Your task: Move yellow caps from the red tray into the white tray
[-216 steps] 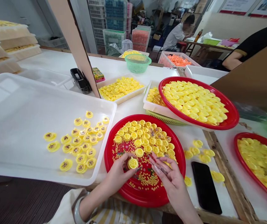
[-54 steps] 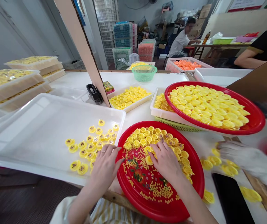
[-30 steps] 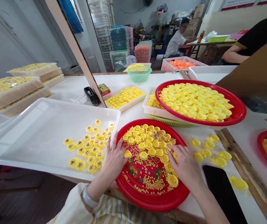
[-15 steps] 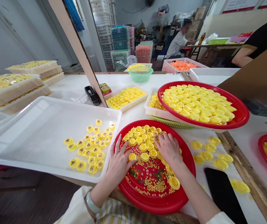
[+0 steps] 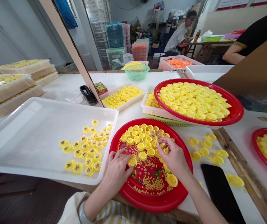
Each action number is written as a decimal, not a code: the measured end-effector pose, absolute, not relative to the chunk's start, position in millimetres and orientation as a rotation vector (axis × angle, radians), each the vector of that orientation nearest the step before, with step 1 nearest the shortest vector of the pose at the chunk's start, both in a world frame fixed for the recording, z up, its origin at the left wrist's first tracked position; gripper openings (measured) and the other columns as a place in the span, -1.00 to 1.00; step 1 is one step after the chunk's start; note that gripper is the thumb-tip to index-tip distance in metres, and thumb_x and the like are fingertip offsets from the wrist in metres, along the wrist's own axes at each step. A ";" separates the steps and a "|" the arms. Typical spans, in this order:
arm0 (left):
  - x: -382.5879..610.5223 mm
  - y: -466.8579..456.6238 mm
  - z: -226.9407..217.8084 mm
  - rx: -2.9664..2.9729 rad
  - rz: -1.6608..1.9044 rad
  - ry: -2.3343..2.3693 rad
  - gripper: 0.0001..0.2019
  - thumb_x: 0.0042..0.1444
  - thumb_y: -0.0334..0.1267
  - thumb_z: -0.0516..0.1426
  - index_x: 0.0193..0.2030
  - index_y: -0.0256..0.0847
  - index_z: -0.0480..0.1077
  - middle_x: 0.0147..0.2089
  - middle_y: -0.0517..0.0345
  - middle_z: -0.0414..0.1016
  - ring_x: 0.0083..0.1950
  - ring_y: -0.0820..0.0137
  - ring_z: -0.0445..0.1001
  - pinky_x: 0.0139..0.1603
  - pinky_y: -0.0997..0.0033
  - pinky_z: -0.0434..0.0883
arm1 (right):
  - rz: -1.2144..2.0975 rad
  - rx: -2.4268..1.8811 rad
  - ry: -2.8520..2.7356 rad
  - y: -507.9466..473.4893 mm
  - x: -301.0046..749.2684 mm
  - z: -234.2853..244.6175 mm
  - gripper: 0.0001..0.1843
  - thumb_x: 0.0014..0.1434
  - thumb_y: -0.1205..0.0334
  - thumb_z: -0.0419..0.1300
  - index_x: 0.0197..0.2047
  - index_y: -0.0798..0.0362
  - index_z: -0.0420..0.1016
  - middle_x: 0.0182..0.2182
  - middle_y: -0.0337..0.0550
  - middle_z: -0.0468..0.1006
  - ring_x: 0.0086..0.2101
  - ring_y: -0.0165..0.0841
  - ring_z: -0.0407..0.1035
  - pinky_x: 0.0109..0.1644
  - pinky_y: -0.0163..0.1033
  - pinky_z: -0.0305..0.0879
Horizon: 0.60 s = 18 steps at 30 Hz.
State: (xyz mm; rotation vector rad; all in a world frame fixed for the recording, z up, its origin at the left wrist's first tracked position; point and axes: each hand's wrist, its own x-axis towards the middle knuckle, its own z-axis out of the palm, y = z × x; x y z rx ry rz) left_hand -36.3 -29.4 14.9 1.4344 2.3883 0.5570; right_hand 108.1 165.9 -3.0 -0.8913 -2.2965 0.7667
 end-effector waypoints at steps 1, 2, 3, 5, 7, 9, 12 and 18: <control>-35.9 -29.9 14.0 1.431 0.586 2.382 -0.79 0.14 -0.33 0.20 -0.07 -0.18 0.47 -0.06 -0.01 0.61 0.24 0.03 0.35 0.24 -0.19 0.14 | 0.910 -0.927 -2.235 161.4 111.6 -1.2 -0.64 0.16 -0.09 0.16 -0.12 -0.02 0.46 -0.24 -0.09 0.60 -0.36 -0.29 0.46 -0.32 -0.22 0.43; -35.4 -30.8 13.1 1.425 0.620 2.374 -0.80 0.13 -0.31 0.21 -0.08 -0.18 0.47 -0.07 0.00 0.60 0.21 0.04 0.37 0.22 -0.17 0.15 | 1.049 -0.960 -2.169 156.8 114.8 0.1 -0.62 0.13 -0.11 0.18 -0.12 -0.01 0.49 -0.24 -0.08 0.61 -0.36 -0.28 0.46 -0.33 -0.21 0.43; -35.0 -31.8 12.3 1.417 0.662 2.364 -0.81 0.13 -0.29 0.21 -0.09 -0.17 0.47 -0.07 0.02 0.60 0.17 0.06 0.40 0.21 -0.14 0.15 | 1.177 -0.983 -2.106 152.1 117.8 0.9 -0.60 0.11 -0.13 0.20 -0.14 -0.01 0.51 -0.25 -0.06 0.61 -0.37 -0.28 0.45 -0.35 -0.21 0.42; -34.3 -34.2 10.9 1.395 0.759 2.326 -0.81 0.13 -0.27 0.22 -0.09 -0.15 0.46 -0.08 0.06 0.58 0.08 0.13 0.45 0.17 -0.06 0.19 | 1.432 -1.018 -1.959 142.1 122.8 1.7 -0.56 0.10 -0.19 0.20 -0.18 0.01 0.53 -0.32 -0.05 0.60 -0.44 -0.30 0.41 -0.44 -0.23 0.39; -33.7 -36.6 9.3 1.367 0.831 2.278 -0.80 0.14 -0.24 0.22 -0.09 -0.14 0.45 -0.09 0.07 0.56 0.00 0.18 0.48 0.11 0.02 0.23 | 1.637 -1.064 -1.814 131.1 126.0 2.6 -0.54 0.09 -0.22 0.20 -0.22 0.03 0.52 -0.46 -0.13 0.53 -0.55 -0.37 0.31 -0.57 -0.28 0.27; -33.4 -38.3 7.2 1.330 0.869 2.243 -0.81 0.14 -0.22 0.23 -0.10 -0.14 0.46 -0.10 0.06 0.55 -0.02 0.20 0.49 0.06 0.07 0.26 | 1.761 -1.105 -1.721 120.3 127.6 4.3 -0.52 0.07 -0.24 0.23 -0.23 0.03 0.50 -0.55 -0.22 0.44 -0.59 -0.42 0.24 -0.60 -0.32 0.18; -33.2 -39.7 4.1 1.282 0.897 2.195 -0.79 0.12 -0.19 0.24 -0.10 -0.14 0.48 -0.09 0.07 0.55 -0.01 0.19 0.49 0.08 0.06 0.27 | 1.866 -1.081 -1.756 107.3 128.7 8.3 -0.44 0.03 -0.26 0.27 -0.11 0.02 0.45 -0.57 -0.29 0.41 -0.58 -0.42 0.25 -0.57 -0.33 0.18; -30.7 -44.6 -1.0 1.050 1.017 1.979 -0.65 0.12 -0.14 0.22 0.06 -0.14 0.44 0.00 0.05 0.56 0.05 0.18 0.46 0.13 0.12 0.33 | 2.051 -0.985 -1.632 92.7 128.7 15.2 -0.60 0.06 -0.13 0.33 -0.20 -0.02 0.42 -0.59 -0.31 0.44 -0.56 -0.47 0.27 -0.51 -0.40 0.19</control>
